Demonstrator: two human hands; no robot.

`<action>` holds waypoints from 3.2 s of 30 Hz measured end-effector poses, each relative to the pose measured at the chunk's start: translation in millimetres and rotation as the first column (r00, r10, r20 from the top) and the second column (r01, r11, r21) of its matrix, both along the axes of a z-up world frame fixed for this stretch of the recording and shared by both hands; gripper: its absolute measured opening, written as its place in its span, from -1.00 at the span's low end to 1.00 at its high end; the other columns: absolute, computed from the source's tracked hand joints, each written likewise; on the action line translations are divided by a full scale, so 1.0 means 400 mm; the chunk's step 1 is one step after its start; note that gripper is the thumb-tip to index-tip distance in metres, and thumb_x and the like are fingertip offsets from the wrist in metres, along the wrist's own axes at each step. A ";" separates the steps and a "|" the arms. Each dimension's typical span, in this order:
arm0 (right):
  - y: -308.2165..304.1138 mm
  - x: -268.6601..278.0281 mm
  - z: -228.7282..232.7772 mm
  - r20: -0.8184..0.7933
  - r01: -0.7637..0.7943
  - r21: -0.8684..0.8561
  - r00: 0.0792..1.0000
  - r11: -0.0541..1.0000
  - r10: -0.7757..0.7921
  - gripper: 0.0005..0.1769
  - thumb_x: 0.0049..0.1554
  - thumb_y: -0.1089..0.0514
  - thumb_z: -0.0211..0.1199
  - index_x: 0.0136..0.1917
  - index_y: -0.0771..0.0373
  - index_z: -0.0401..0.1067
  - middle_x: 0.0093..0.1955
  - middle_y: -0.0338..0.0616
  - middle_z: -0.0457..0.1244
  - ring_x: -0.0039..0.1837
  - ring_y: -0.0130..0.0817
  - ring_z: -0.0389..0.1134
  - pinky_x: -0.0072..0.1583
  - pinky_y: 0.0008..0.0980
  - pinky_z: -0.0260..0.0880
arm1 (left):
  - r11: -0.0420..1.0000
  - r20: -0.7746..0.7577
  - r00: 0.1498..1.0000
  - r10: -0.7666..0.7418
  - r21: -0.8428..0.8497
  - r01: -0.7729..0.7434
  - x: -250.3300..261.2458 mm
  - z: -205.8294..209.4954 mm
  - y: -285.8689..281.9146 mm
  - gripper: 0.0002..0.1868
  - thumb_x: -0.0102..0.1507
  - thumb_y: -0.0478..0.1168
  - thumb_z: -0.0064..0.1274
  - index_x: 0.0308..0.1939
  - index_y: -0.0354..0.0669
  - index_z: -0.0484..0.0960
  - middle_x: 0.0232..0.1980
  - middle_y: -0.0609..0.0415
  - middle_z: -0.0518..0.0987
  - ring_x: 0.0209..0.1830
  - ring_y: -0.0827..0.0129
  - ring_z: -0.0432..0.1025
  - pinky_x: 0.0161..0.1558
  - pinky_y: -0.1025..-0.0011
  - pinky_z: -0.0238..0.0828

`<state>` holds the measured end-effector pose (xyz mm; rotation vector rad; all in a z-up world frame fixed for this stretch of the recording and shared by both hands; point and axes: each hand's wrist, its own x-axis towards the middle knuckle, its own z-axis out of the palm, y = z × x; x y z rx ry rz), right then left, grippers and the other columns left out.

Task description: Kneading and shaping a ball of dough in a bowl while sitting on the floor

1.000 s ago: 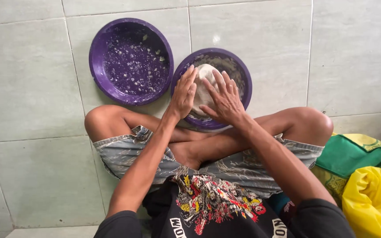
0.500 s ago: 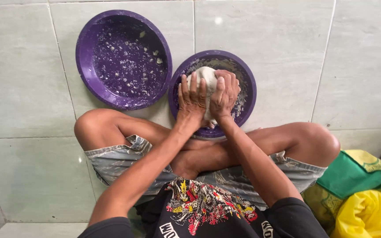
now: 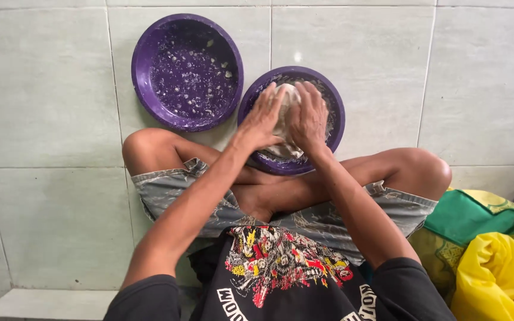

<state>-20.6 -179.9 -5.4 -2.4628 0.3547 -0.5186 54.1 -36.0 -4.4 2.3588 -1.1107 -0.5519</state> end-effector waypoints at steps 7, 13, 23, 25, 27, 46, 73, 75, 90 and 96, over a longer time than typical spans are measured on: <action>0.072 0.041 -0.054 -0.169 0.072 -0.179 0.980 0.981 -0.103 -0.31 0.22 -0.33 0.11 0.53 -0.12 0.16 0.46 -0.11 0.12 0.46 0.00 0.17 0.42 0.03 0.08 | 0.968 0.271 0.951 0.149 0.158 -0.196 -0.015 0.057 0.075 0.60 -0.21 -0.03 0.66 0.64 -0.18 -0.21 0.65 -0.43 -0.23 0.62 -0.41 -0.24 0.54 -0.28 -0.28; 0.016 0.132 -0.117 0.001 0.096 -0.391 0.995 0.915 -0.104 -0.37 0.29 -0.45 -0.04 0.44 -0.09 0.23 0.33 -0.17 0.19 0.32 -0.15 0.26 0.27 -0.09 0.16 | 0.923 0.236 0.933 0.271 0.211 -0.322 -0.034 0.057 0.090 0.56 -0.27 0.24 0.55 0.64 -0.09 -0.05 0.65 -0.32 -0.26 0.52 -0.40 -0.06 0.41 -0.36 -0.05; 0.010 0.148 -0.057 -0.056 0.210 -0.280 0.970 0.937 -0.235 -0.47 0.33 -0.36 -0.02 0.44 -0.14 0.20 0.32 -0.21 0.18 0.33 -0.15 0.23 0.24 -0.15 0.16 | 0.944 0.204 0.951 0.233 0.189 -0.272 -0.044 0.066 0.112 0.53 -0.22 0.39 0.50 0.63 -0.06 -0.03 0.63 -0.35 -0.14 0.51 -0.38 0.03 0.38 -0.26 0.04; 0.013 0.140 -0.061 -0.068 0.221 -0.240 0.967 0.945 -0.244 -0.48 0.33 -0.36 -0.02 0.44 -0.14 0.20 0.33 -0.20 0.18 0.33 -0.12 0.23 0.23 -0.14 0.16 | 0.947 0.203 0.951 0.234 0.171 -0.270 -0.048 0.063 0.100 0.52 -0.20 0.40 0.50 0.63 -0.07 -0.02 0.63 -0.35 -0.10 0.53 -0.35 0.02 0.40 -0.22 0.03; 0.003 0.132 -0.078 -0.126 0.237 -0.174 0.957 0.956 -0.260 -0.46 0.32 -0.39 -0.02 0.43 -0.17 0.18 0.35 -0.21 0.17 0.35 -0.09 0.22 0.23 -0.09 0.17 | 0.965 0.212 0.956 0.203 0.124 -0.233 -0.058 0.078 0.059 0.55 -0.17 0.35 0.57 0.62 -0.14 -0.09 0.65 -0.37 -0.20 0.61 -0.32 -0.11 0.50 -0.19 -0.11; 0.000 0.032 -0.043 -0.211 0.044 0.004 0.977 0.999 -0.042 -0.73 0.33 0.03 0.00 0.10 0.09 0.51 0.11 -0.24 0.16 0.22 -0.20 0.19 0.11 -0.25 0.27 | 0.965 0.444 0.859 0.255 -0.054 -0.258 -0.100 -0.213 -0.067 0.68 -0.46 0.07 0.52 0.62 -0.19 -0.14 0.60 -0.36 -0.05 0.63 -0.30 -0.17 0.58 -0.11 -0.18; 0.058 0.072 -0.051 -0.106 0.223 -0.421 0.950 0.879 -0.292 -0.64 0.27 -0.11 -0.10 0.27 -0.15 0.34 0.05 -0.34 0.20 0.06 -0.26 0.26 0.07 -0.18 0.17 | 0.990 0.475 0.869 0.139 -0.038 -0.138 -0.035 -0.069 0.018 -0.33 0.30 -0.35 -0.04 0.50 -0.33 0.18 0.51 -0.16 0.23 0.45 0.13 0.28 0.02 0.43 0.56; 0.029 0.094 -0.087 -0.028 0.227 -0.432 0.964 0.873 -0.264 -0.72 0.26 -0.12 -0.14 0.09 -0.15 0.36 -0.08 -0.38 0.14 -0.02 -0.26 0.24 0.02 -0.18 0.16 | 0.988 0.383 0.912 0.149 -0.104 -0.118 -0.021 -0.057 0.011 -0.37 0.37 -0.45 -0.10 0.52 -0.36 0.12 0.51 -0.18 0.20 0.43 0.12 0.26 0.03 0.40 0.53; -0.148 -0.123 -0.059 -0.612 0.424 0.457 0.788 0.782 -0.069 -0.46 0.33 -0.35 -0.08 -0.03 0.14 0.36 -0.02 0.20 0.28 0.21 0.22 0.33 0.22 0.12 0.31 | 0.997 0.258 0.964 0.071 0.015 -0.077 -0.107 -0.040 -0.118 0.61 -0.36 0.27 0.65 0.59 -0.21 0.07 0.64 -0.30 -0.13 0.62 -0.39 -0.22 0.52 -0.35 -0.24; -0.095 -0.066 -0.006 -0.563 0.538 0.747 0.824 0.390 -0.058 -0.33 0.31 -0.42 -0.18 -0.18 0.18 0.36 -0.29 -0.12 0.19 -0.30 -0.30 0.36 -0.31 -0.41 0.45 | 0.901 0.362 0.932 -0.008 0.407 -0.151 -0.188 0.007 -0.184 0.61 -0.19 0.53 0.38 0.62 -0.22 -0.19 0.62 -0.44 -0.41 0.57 -0.60 -0.42 0.50 -0.50 -0.31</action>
